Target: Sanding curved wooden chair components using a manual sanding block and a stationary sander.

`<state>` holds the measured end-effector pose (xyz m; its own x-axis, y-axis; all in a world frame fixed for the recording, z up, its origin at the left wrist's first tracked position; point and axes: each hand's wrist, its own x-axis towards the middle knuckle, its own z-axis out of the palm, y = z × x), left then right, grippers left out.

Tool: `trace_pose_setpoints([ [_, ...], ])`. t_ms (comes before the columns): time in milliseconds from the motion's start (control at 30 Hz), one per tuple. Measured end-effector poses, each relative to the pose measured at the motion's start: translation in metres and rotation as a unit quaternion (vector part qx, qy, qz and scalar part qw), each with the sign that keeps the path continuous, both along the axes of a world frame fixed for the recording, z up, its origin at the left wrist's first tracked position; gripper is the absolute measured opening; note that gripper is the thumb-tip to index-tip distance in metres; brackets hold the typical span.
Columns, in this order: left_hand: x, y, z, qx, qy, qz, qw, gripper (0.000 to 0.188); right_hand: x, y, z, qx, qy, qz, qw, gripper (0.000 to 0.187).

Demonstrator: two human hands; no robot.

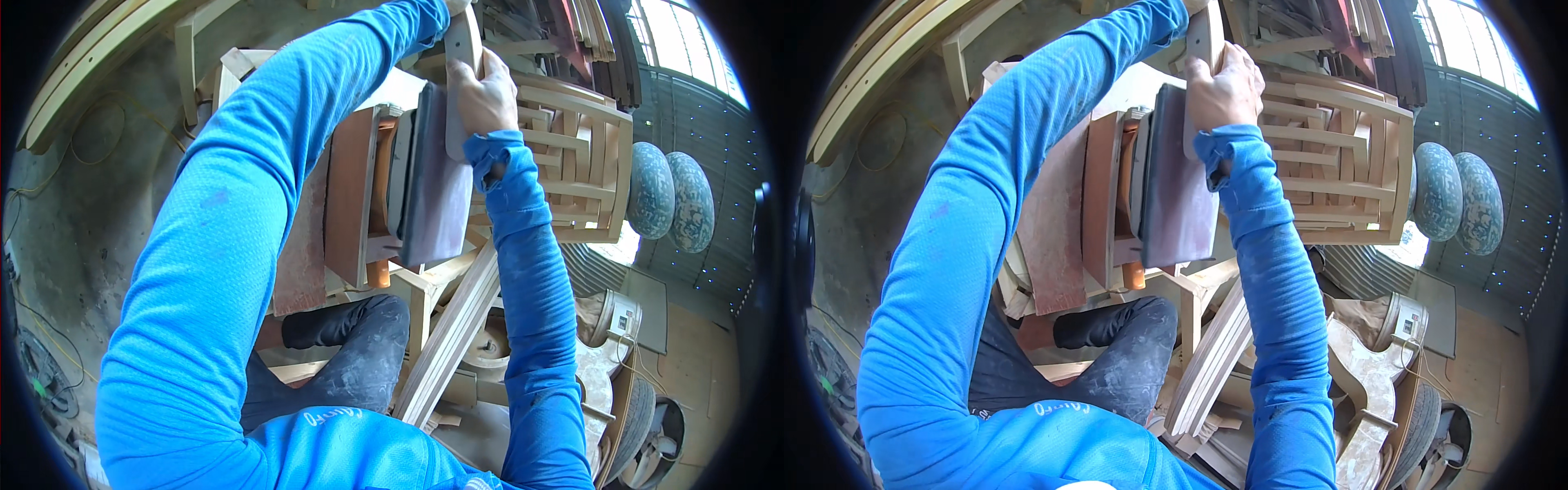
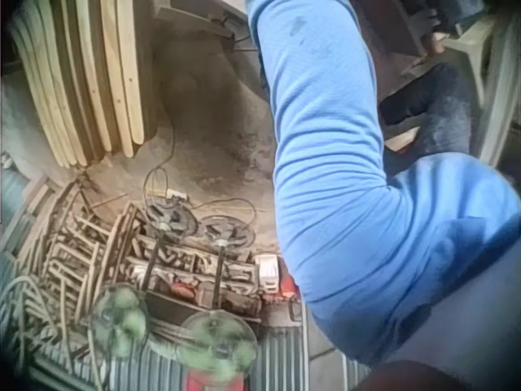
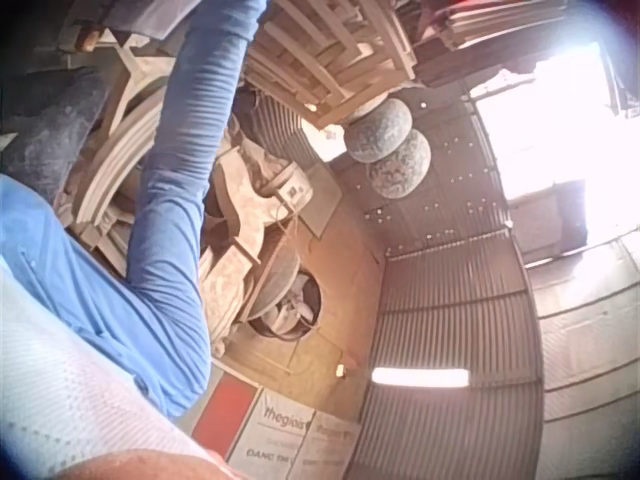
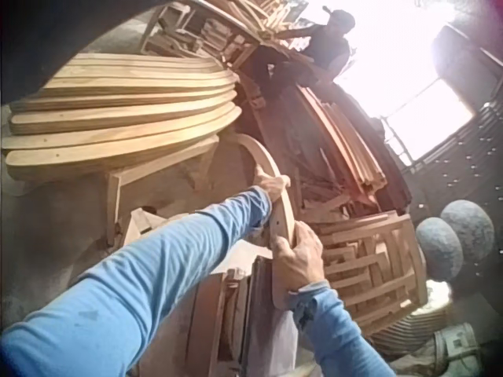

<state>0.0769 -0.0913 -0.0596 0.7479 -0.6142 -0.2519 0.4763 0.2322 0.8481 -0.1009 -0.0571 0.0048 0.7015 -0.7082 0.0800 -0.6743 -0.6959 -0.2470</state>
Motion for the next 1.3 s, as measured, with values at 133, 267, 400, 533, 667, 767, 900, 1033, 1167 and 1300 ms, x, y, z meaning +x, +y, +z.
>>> trace_pose_setpoints([
  [133,0.023,-0.02,-0.018,-0.017,-0.021,0.02,0.999,0.102,0.021,-0.007,-0.005,-0.016,0.002,0.016,1.0,0.061],
  [267,0.041,-0.03,-0.01,-0.06,-0.031,0.013,0.998,0.102,0.028,0.002,-0.004,-0.06,-0.028,0.019,0.998,0.058],
  [400,0.035,-0.02,0.054,-0.079,-0.072,0.044,0.993,0.103,0.023,0.014,-0.004,-0.113,-0.127,0.033,0.985,0.055],
  [533,0.028,-0.012,0.097,-0.272,-0.224,0.079,0.933,0.086,0.015,0.018,0.003,-0.155,-0.243,0.074,0.955,0.055],
  [667,0.017,0.013,0.149,-0.408,-0.362,0.094,0.833,0.101,0.024,0.03,-0.013,-0.165,-0.362,0.125,0.909,0.066],
  [767,-0.033,0.041,0.193,-0.458,-0.417,0.01,0.785,0.104,0.0,0.013,-0.01,-0.209,-0.376,0.12,0.895,0.09],
  [900,-0.066,0.089,0.187,-0.257,-0.536,0.054,0.802,0.092,-0.04,0.051,0.015,-0.108,-0.292,0.132,0.941,0.085],
  [1033,-0.123,0.134,0.186,-0.3,-0.613,-0.036,0.73,0.095,-0.147,0.064,0.089,0.227,-0.419,0.089,0.874,0.085],
  [1167,-0.202,0.196,0.207,-0.294,-0.639,-0.089,0.705,0.095,-0.232,0.121,0.248,0.435,-0.475,0.462,0.609,0.072],
  [1300,-0.271,0.21,0.215,-0.352,-0.626,-0.15,0.68,0.096,-0.289,0.174,0.365,0.227,-0.563,0.281,0.743,0.074],
])
